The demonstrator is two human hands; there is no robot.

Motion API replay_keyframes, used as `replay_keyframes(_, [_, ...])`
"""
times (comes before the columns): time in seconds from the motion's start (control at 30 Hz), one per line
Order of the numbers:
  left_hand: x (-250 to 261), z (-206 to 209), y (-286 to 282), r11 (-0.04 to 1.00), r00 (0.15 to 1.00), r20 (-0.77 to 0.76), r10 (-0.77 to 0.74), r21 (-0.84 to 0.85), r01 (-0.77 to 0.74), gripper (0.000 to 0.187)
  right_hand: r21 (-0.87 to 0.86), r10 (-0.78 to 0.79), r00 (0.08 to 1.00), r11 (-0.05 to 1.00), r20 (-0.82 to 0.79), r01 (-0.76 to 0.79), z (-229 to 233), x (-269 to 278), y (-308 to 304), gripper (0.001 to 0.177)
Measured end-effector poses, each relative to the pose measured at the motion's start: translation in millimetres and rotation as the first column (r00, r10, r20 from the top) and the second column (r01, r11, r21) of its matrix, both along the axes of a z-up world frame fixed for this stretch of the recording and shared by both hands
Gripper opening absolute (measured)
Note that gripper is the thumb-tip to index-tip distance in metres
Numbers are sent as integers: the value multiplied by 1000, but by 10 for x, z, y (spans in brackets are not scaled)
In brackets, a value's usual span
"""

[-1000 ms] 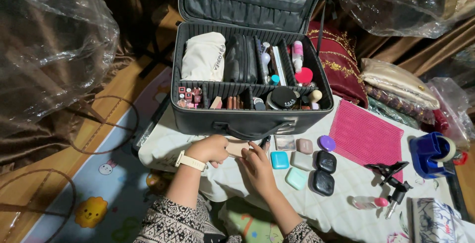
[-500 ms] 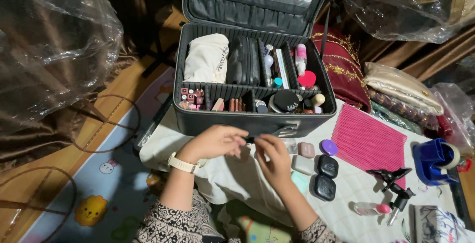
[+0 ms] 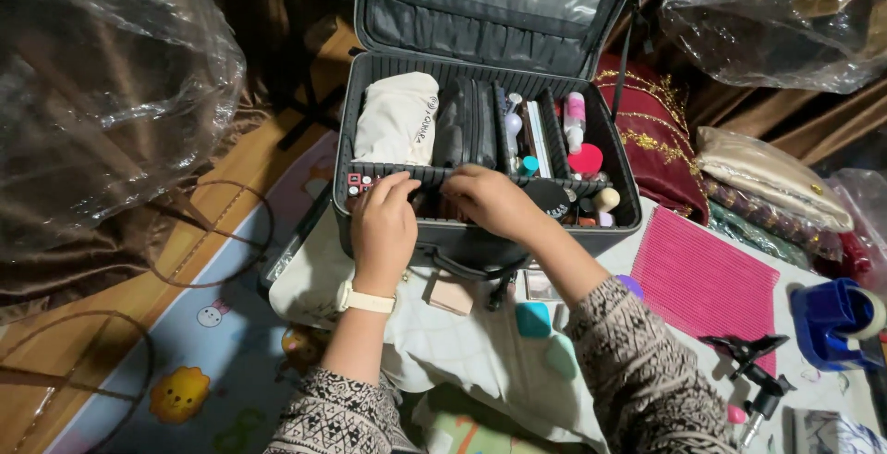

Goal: Organizing makeup products and tools into a professional storage case

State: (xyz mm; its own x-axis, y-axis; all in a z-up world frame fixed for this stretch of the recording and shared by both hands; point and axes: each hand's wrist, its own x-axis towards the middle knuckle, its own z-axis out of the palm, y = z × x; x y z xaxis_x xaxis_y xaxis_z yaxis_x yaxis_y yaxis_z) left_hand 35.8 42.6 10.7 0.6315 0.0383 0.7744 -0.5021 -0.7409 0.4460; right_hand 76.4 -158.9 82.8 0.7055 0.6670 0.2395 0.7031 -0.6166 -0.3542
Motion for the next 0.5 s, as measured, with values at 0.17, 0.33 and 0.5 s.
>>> replay_keyframes(0.17, [43,-61,-75,993,993,-69,99,71,-95,37,-211,171,974,957,-152,-201,37,278,284,21])
replay_keyframes(0.33, [31,2,-87,991,991,-69,117,75,-112,34,-565,242,963,781,-121,-267,-397,678,398,22])
replay_keyframes(0.5, [56,-34,-91,985,988,-70,138,115,-130,28,-633,289,957,747,31,-204,-781,903,317,10])
